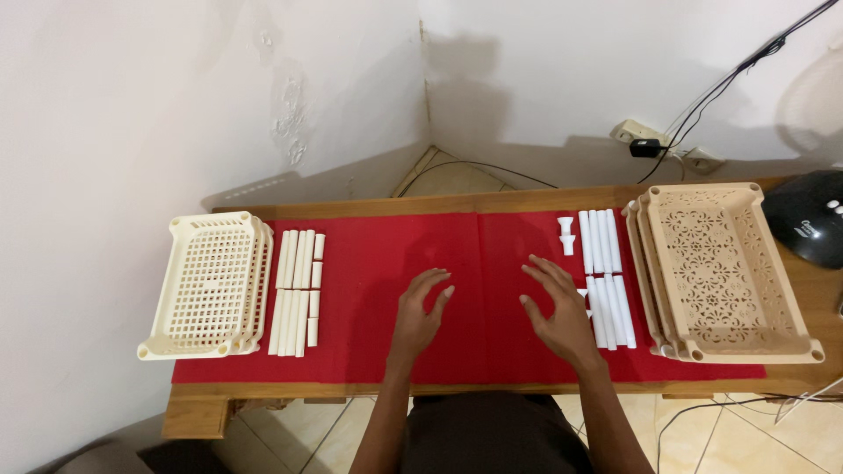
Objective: The person assembles a plastic storage rack by inserting white plastic rods into beige perforated trays and attaching white connectors. They repeatedly insert and remove rods, then stack the trays and organize the remaining components on the table.
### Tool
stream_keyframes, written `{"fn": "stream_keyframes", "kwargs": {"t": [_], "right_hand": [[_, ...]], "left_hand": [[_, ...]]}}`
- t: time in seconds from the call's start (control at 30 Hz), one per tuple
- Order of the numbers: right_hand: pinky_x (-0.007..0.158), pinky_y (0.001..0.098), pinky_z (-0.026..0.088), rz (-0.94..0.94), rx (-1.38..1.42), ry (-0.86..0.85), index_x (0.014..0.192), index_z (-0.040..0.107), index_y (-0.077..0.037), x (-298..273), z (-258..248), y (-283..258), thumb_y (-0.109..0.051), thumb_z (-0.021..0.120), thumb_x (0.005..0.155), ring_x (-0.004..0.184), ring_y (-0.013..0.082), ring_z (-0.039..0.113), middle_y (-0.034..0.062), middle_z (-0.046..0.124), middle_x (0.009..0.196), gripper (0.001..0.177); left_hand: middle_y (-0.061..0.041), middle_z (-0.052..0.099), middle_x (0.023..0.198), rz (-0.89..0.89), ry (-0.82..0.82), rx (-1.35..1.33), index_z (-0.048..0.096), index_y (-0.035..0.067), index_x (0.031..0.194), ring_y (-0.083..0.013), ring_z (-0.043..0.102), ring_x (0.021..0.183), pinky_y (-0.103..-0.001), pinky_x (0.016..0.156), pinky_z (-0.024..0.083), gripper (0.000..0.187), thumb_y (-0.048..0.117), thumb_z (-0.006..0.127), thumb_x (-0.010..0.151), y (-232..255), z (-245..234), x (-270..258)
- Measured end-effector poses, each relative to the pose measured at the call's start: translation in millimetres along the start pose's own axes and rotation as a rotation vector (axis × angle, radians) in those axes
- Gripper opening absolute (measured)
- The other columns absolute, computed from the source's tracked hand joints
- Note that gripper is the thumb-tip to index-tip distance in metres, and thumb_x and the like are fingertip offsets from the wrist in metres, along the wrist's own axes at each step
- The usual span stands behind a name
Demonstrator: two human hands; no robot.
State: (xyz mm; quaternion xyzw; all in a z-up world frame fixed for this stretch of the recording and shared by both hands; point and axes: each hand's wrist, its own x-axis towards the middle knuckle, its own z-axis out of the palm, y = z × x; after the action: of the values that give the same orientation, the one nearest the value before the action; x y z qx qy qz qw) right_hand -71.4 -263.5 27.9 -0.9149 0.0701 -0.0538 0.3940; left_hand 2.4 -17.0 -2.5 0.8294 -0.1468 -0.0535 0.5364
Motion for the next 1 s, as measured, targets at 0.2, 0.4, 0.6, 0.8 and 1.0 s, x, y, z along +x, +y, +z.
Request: {"fn": "stream_keyframes", "kwargs": {"t": [0.2, 0.4, 0.6, 0.8, 1.0], "right_hand": [[0.121, 0.0503, 0.033, 0.037, 0.013, -0.025, 0.139, 0.06, -0.017, -2, 2, 2, -0.023, 0.071, 0.089, 0.149, 0.0259, 0.038, 0.0036, 0.049, 0.156, 0.051], [0.121, 0.0505, 0.033, 0.018, 0.011, -0.015, 0.139, 0.06, -0.017, -2, 1, 0, -0.023, 0.071, 0.09, 0.149, 0.0265, 0.038, 0.0046, 0.05, 0.155, 0.051], [0.121, 0.0473, 0.035, -0.041, 0.037, 0.027, 0.138, 0.061, -0.015, -1, -8, -12, -0.021, 0.071, 0.09, 0.148, 0.0269, 0.041, 0.0047, 0.052, 0.154, 0.049], [0.121, 0.0479, 0.033, -0.071, 0.006, 0.05, 0.138, 0.06, -0.015, 5, -17, -23, -0.019, 0.071, 0.089, 0.147, 0.0275, 0.042, 0.0052, 0.052, 0.153, 0.051], [0.12, 0.0474, 0.035, -0.085, 0.0, 0.066, 0.138, 0.061, -0.015, 9, -22, -29, -0.017, 0.072, 0.088, 0.146, 0.0271, 0.043, 0.0051, 0.052, 0.153, 0.052]], "left_hand": [[-0.016, 0.067, 0.136, 0.006, -0.001, 0.001, 0.07, 0.006, 0.124, -0.0319, 0.058, 0.135, -0.049, 0.114, 0.045, 0.031, 0.024, 0.066, 0.099, -5, 4, -5], [-0.016, 0.066, 0.137, -0.006, 0.008, 0.016, 0.071, 0.007, 0.124, -0.0316, 0.058, 0.135, -0.049, 0.114, 0.046, 0.032, 0.026, 0.066, 0.099, -2, 1, -5], [-0.015, 0.066, 0.136, 0.0, 0.011, -0.013, 0.071, 0.006, 0.123, -0.0311, 0.059, 0.134, -0.046, 0.112, 0.047, 0.032, 0.026, 0.066, 0.099, 13, -3, 2], [-0.015, 0.066, 0.136, 0.018, 0.0, -0.03, 0.071, 0.007, 0.123, -0.031, 0.058, 0.134, -0.046, 0.113, 0.046, 0.031, 0.025, 0.066, 0.099, 22, -4, 7], [-0.014, 0.067, 0.136, 0.054, 0.003, 0.013, 0.07, 0.008, 0.123, -0.0303, 0.058, 0.134, -0.046, 0.114, 0.046, 0.031, 0.026, 0.066, 0.098, 26, -2, 14]]}}
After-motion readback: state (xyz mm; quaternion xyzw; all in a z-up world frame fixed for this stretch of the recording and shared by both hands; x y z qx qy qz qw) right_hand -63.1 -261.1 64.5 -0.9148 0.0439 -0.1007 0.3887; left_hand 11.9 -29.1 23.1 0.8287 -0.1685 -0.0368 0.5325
